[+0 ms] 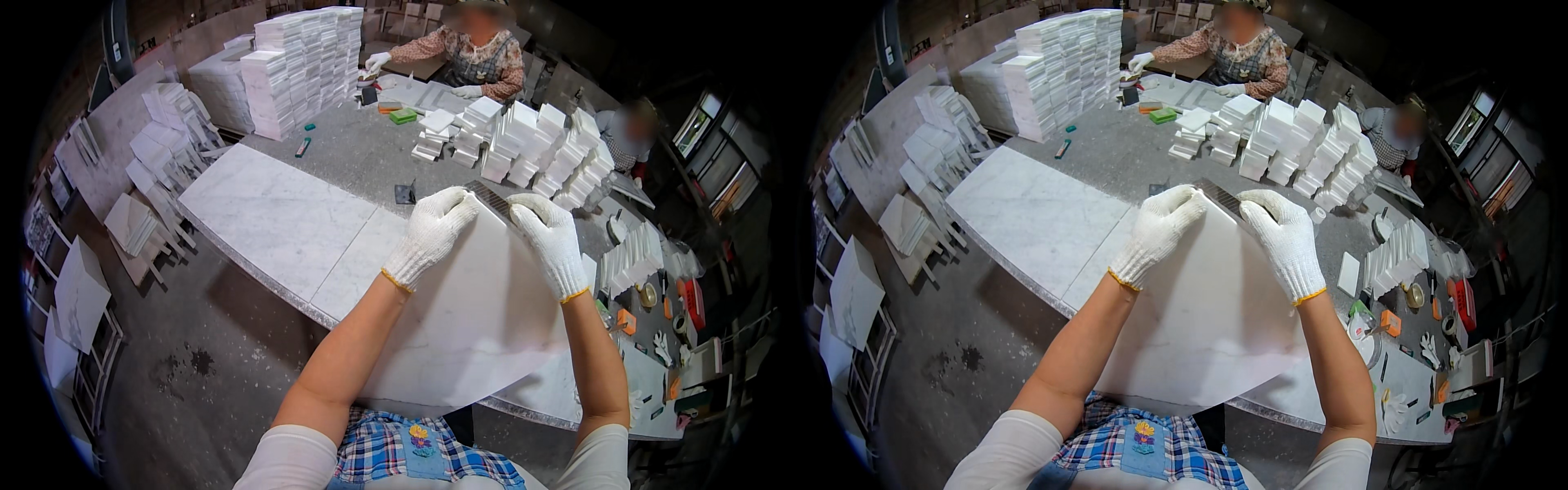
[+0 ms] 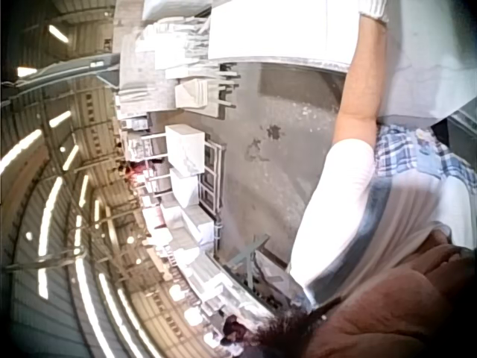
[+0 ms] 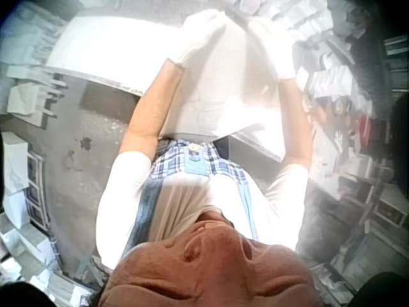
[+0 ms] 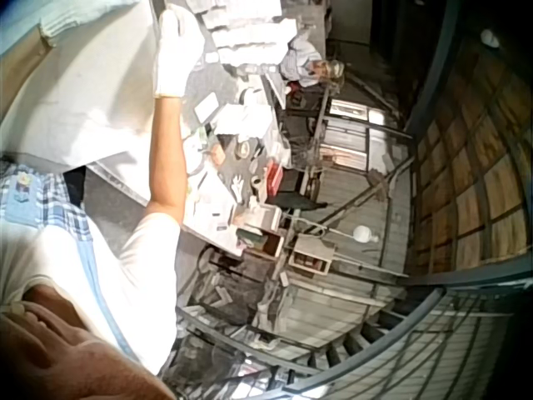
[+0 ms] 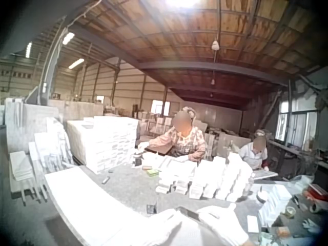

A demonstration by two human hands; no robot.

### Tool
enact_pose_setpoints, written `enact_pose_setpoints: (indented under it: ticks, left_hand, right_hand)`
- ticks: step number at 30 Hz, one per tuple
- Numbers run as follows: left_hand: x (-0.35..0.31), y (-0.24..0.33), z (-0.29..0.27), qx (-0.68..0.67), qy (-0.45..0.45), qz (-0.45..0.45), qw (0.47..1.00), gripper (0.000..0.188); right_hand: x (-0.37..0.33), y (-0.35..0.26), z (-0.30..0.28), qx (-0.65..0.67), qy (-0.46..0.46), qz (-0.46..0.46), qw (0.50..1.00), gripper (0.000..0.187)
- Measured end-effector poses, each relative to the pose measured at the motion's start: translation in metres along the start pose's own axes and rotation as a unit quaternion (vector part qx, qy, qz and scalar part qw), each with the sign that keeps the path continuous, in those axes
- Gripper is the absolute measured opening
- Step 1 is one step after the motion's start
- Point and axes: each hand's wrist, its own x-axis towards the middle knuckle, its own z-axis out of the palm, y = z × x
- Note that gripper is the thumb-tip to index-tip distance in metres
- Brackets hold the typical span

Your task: The person handles large white rectangular tiles at a workbench. They wipe the surface of a tile with a green sponge, then use a metal scraper to clean the edges and corners. The person repeatedly flips and repositions the tile to access different sides while other workers handle similar items in the background.

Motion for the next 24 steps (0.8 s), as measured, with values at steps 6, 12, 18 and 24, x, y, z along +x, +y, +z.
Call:
enact_pose_setpoints:
  ticks: [6,12,18,24]
  left_hand:
    - [-0.001,0.003,-0.001,0.008,-0.028,-0.038,0.999,0.026]
    - [-0.001,0.002,-0.002,0.048,-0.018,-0.023,0.998,0.027]
    - [-0.001,0.003,0.002,0.068,0.003,-0.012,0.998,0.030]
    - [0.000,0.006,-0.001,0.089,-0.018,-0.031,0.995,0.029]
  right_hand:
    - [0.008,0.004,-0.006,0.141,-0.029,0.111,0.983,0.026]
    - [0.014,0.009,-0.013,0.188,-0.104,0.189,0.958,0.026]
    - [0.024,0.017,-0.012,0.223,-0.164,0.201,0.940,0.025]
    - [0.029,0.017,-0.006,0.233,-0.161,0.207,0.936,0.024]
